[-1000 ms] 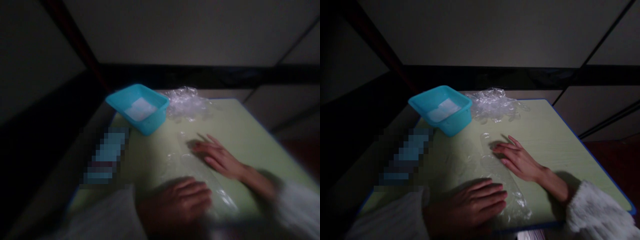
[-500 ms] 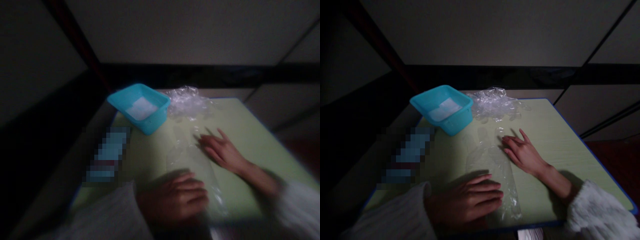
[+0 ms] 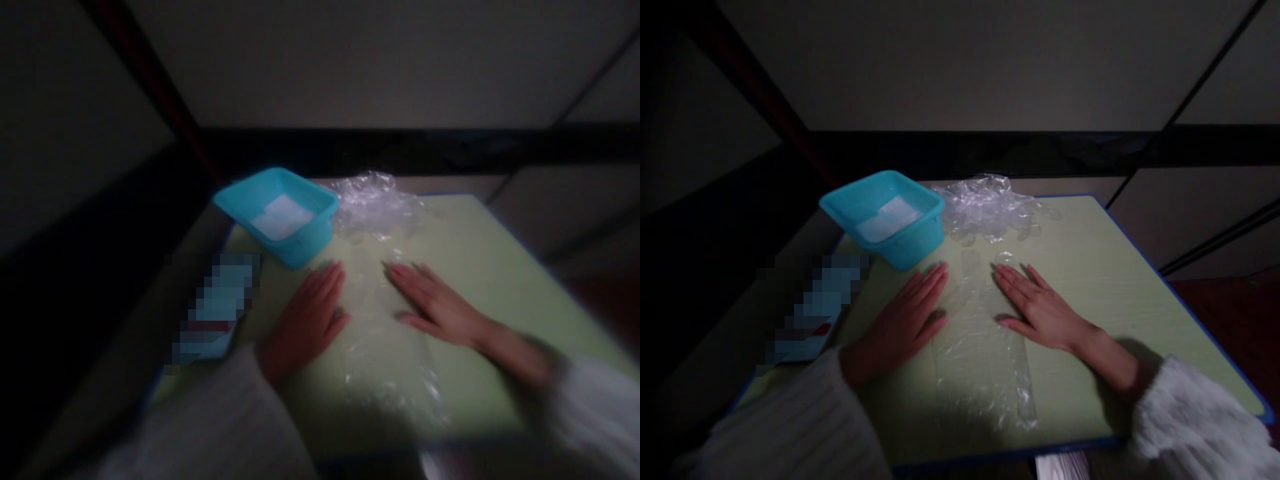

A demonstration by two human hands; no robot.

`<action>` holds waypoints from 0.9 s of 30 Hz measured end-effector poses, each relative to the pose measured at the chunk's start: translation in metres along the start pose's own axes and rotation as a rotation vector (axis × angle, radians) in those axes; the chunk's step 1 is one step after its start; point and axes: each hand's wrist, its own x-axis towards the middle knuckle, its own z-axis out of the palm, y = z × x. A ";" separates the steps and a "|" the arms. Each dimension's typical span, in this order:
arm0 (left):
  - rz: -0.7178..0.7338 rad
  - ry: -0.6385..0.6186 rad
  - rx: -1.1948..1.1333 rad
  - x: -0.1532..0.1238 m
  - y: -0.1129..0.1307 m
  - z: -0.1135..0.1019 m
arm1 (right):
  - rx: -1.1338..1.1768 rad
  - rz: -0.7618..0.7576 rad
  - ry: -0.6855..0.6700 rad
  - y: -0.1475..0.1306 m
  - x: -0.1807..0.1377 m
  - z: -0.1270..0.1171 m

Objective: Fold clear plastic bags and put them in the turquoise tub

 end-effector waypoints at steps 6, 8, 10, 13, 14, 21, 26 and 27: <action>-0.041 -0.025 -0.114 -0.001 -0.001 0.006 | 0.122 0.021 0.012 0.003 -0.001 -0.001; -0.070 0.029 -0.288 0.000 0.002 0.000 | 0.280 0.028 0.085 0.000 -0.001 -0.007; -0.098 0.049 -0.527 0.001 0.006 -0.010 | 0.492 0.045 0.166 -0.005 -0.001 -0.014; -0.172 -0.011 -0.915 0.003 0.010 -0.018 | 0.824 0.056 0.188 -0.016 0.001 -0.020; -0.211 -0.035 -1.047 0.004 0.011 -0.018 | 0.917 0.058 0.174 -0.019 0.003 -0.020; -0.362 -0.225 -1.581 0.013 0.007 0.003 | 1.181 0.058 0.011 -0.023 0.011 -0.008; -0.432 -0.253 -1.606 0.015 0.009 0.008 | 1.185 0.067 -0.014 -0.020 0.012 -0.004; -0.430 -0.254 -1.620 0.015 0.009 0.007 | 1.186 0.066 -0.007 -0.020 0.013 -0.004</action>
